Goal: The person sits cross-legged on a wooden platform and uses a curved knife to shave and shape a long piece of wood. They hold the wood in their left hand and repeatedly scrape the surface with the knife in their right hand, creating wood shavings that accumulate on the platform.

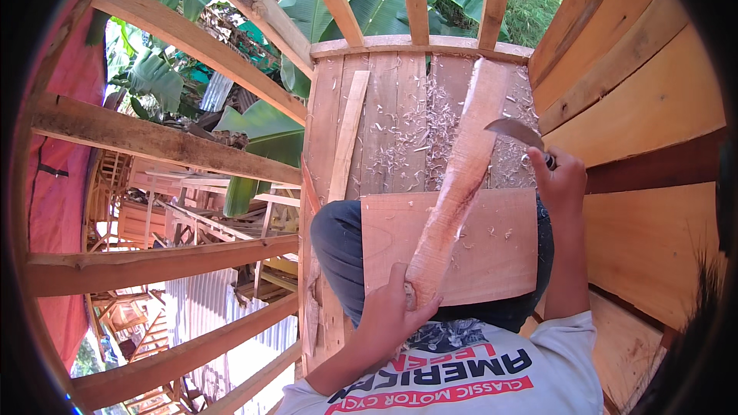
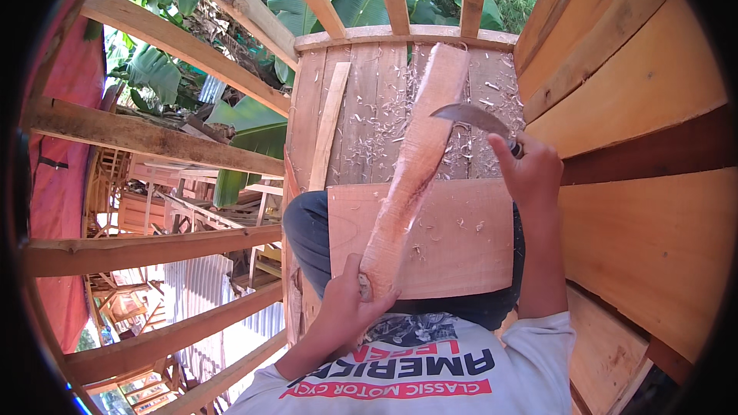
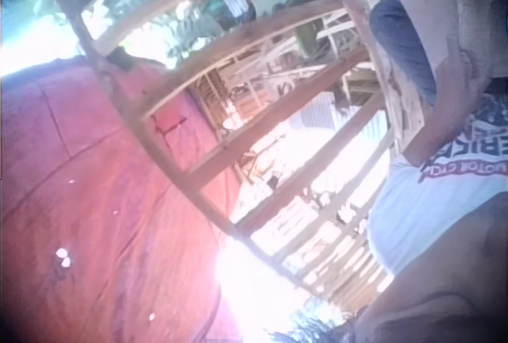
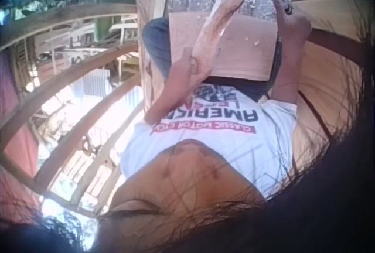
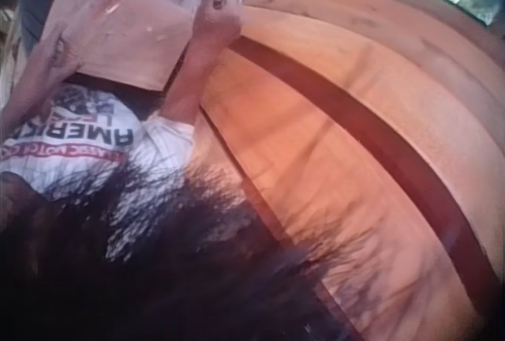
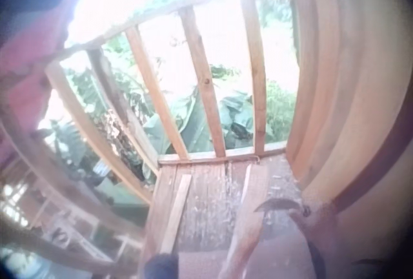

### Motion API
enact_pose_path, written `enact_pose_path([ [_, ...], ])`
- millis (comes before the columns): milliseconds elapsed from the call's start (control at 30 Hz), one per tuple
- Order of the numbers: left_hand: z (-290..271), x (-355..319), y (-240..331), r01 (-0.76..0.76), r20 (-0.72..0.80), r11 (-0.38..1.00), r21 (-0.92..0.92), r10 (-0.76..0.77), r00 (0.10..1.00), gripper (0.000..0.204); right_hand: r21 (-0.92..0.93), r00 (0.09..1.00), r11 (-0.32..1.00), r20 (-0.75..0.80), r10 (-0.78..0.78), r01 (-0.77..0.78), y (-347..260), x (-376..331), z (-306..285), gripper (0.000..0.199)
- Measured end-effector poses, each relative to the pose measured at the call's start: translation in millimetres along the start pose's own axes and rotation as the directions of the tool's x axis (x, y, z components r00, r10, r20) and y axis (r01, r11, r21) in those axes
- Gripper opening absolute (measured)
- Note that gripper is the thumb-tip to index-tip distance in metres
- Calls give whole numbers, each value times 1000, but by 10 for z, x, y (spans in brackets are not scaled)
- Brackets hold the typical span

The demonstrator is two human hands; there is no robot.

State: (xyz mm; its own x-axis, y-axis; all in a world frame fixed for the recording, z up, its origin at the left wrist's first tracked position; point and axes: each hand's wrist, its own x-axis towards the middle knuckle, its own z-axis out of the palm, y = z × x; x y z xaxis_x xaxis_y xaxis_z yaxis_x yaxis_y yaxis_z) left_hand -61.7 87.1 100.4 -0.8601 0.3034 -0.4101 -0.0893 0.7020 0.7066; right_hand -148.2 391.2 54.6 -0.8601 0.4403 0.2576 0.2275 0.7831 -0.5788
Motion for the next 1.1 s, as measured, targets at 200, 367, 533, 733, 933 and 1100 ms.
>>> enact_pose_path([
  [200, -101, 264, -51, -83, -174, 996, -7, 81, 981, 57, 130, 946, 951, 131, -296, 280, -334, -594, 52, 63],
  [367, -83, 212, 80, -126, -130, 988, 91, 137, 982, 61, 97, 907, 911, 100, -410, 401, -395, -670, 231, 63],
  [533, -46, 203, 102, -142, -135, 990, 24, 144, 980, 64, -24, 896, 896, -3, -444, 443, -298, -366, 232, 65],
  [733, 64, 37, 6, -59, 25, 995, 86, 57, 998, 64, 81, 962, 965, -89, 258, -251, 99, 253, -44, 67],
  [933, -64, 372, -71, -69, -129, 997, -30, 65, 989, 63, 103, 979, 986, 147, -142, 128, -304, -327, 98, 62],
  [1100, -132, 376, 53, -90, -125, 995, -51, 83, 989, 61, 217, 925, 960, 295, -239, 179, -482, -710, 172, 59],
])
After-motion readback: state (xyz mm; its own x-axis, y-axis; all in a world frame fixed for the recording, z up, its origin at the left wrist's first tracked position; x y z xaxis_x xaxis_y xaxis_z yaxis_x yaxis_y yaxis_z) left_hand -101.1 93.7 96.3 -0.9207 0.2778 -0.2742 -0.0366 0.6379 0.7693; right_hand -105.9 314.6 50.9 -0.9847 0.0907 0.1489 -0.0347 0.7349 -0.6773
